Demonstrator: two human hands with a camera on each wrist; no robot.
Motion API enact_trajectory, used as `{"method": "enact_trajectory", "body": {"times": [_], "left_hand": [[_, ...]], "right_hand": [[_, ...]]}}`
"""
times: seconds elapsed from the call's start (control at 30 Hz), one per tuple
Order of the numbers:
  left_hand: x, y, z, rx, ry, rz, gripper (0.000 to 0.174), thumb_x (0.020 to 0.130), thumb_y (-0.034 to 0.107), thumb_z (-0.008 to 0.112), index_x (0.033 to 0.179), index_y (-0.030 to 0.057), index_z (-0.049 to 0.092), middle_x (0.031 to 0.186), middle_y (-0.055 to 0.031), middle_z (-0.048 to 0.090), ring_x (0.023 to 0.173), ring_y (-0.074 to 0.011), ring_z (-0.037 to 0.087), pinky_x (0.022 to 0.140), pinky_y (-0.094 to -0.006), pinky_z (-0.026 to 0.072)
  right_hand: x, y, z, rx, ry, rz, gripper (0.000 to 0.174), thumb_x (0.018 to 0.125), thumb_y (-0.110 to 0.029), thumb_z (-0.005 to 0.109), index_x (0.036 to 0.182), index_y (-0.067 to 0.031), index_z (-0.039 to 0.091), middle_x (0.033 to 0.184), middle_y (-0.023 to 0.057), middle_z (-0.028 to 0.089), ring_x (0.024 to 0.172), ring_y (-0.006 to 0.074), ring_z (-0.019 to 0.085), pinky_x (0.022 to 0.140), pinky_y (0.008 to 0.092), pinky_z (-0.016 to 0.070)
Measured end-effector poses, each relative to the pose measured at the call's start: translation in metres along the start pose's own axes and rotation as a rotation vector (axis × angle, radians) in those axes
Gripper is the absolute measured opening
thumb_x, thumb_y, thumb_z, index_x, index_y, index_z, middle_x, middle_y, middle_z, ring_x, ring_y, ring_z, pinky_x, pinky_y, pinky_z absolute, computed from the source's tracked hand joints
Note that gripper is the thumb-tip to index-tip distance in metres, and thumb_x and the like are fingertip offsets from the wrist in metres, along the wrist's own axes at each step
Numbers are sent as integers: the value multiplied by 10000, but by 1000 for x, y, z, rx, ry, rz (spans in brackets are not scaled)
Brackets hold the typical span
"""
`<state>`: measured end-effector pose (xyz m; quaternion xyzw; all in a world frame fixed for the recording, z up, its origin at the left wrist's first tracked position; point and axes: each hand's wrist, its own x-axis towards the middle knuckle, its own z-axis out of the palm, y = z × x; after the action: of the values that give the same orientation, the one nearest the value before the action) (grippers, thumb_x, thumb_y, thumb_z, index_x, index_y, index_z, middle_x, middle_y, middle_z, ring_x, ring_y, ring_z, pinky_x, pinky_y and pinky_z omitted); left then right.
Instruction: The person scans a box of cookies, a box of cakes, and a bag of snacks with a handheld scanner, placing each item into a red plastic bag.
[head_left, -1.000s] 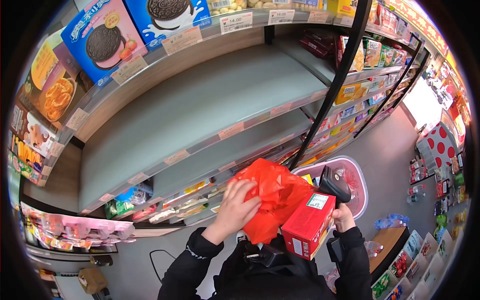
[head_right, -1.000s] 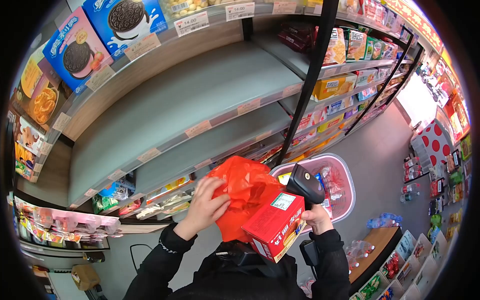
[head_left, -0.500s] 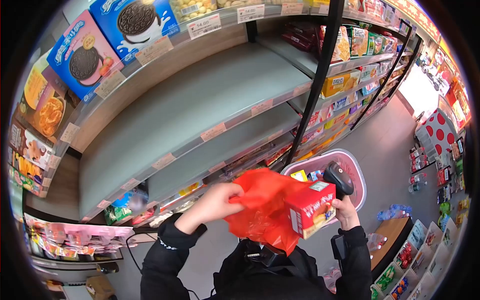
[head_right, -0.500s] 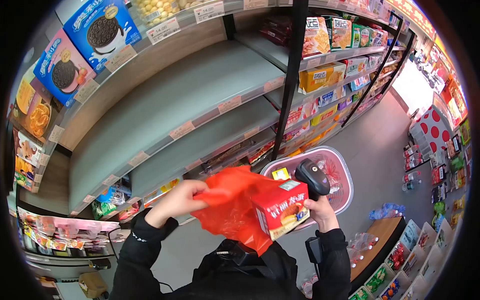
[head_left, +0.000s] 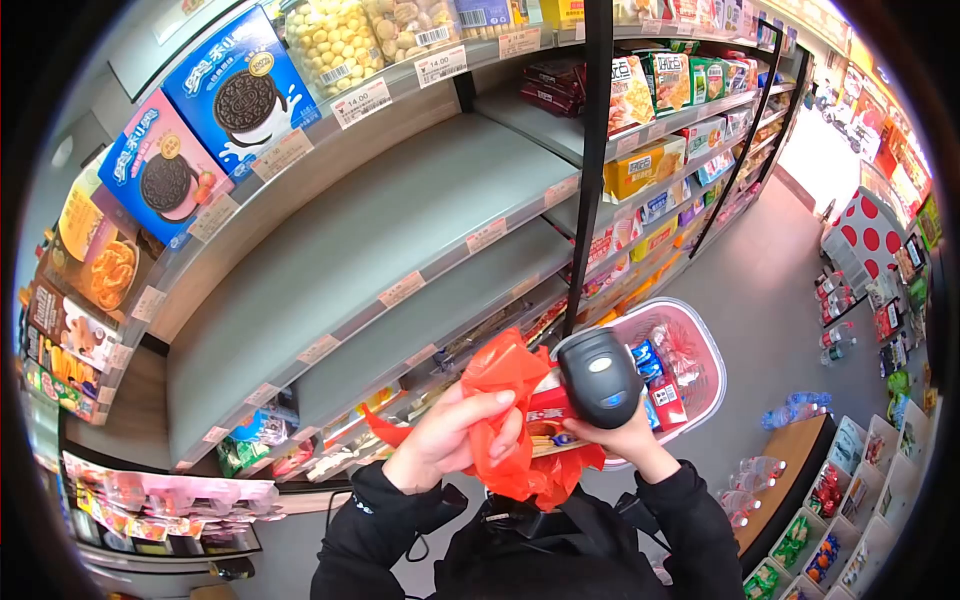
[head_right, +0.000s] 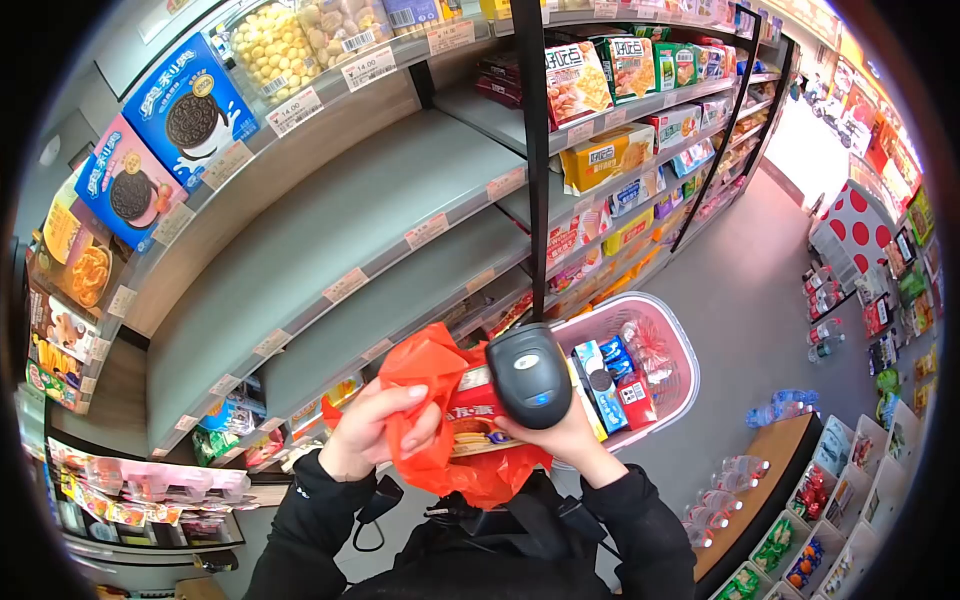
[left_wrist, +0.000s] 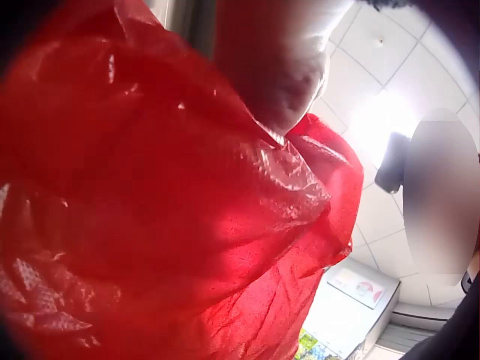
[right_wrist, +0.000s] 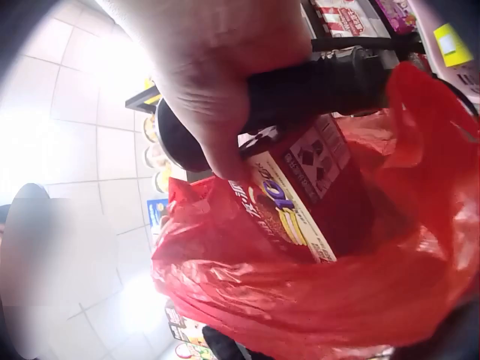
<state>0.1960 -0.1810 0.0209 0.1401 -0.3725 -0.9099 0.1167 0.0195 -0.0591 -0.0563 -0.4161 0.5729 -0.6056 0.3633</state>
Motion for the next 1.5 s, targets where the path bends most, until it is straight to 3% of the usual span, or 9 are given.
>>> {"method": "enact_trajectory", "body": {"times": [0.1,0.3,0.53,0.7,0.83,1.0,1.2,1.37,1.5], "left_hand": [[-10,13,-1,-19,-72,155,327,862,209,417,1131,24,394,511,-74,435,371,-126,389,370,-213,333],[-21,9,-9,-53,-33,239,419,837,207,443,1183,-11,354,504,-87,427,352,-124,382,342,-221,338],[-55,22,-8,-245,-152,588,488,812,153,427,1269,63,284,465,-68,401,324,-122,367,328,-222,332],[-64,28,-6,-137,-115,628,482,824,129,370,1294,81,277,500,-37,426,348,-89,367,368,-195,339],[-76,28,-18,-233,-152,718,496,830,141,366,1313,122,254,492,-17,422,345,-76,357,392,-206,352],[-89,19,-29,-220,28,756,500,795,129,402,1277,71,281,484,-68,436,307,-107,351,317,-197,321],[-101,9,-20,-182,44,826,517,764,117,430,1259,67,288,487,-80,442,316,-119,386,309,-216,331],[-113,0,-12,-172,112,886,520,750,115,437,1246,59,292,483,-88,437,311,-130,392,303,-222,330],[-132,-18,-6,-162,215,986,534,749,125,443,1255,58,287,483,-88,436,307,-131,387,305,-220,330]], "right_hand": [[10,0,13,1,-97,-44,506,625,-130,753,1038,-16,483,953,54,566,886,117,523,792,271,422],[14,5,53,57,-366,48,577,619,-168,755,1094,-26,460,1021,112,556,921,149,541,800,280,421],[20,23,79,-318,-281,-55,492,650,-233,702,1059,-59,493,1011,158,552,923,309,543,779,337,434],[23,30,73,-179,-423,-108,405,696,-206,673,1035,-48,515,951,138,583,880,273,571,757,312,444],[24,26,63,23,-311,70,409,687,-175,702,1027,-29,530,945,58,601,870,131,554,770,284,440],[27,41,16,338,-364,287,347,729,-6,583,1068,-34,511,977,66,588,827,96,536,685,252,444],[32,81,18,617,-543,649,458,735,30,544,1177,-29,437,1115,101,515,1037,229,515,763,314,475],[51,77,55,569,-799,667,466,722,4,580,1169,-29,452,1107,84,520,1048,191,489,769,330,465],[57,80,73,451,-965,733,435,696,-53,636,1110,-29,503,1022,67,554,899,139,521,681,277,439]]}}
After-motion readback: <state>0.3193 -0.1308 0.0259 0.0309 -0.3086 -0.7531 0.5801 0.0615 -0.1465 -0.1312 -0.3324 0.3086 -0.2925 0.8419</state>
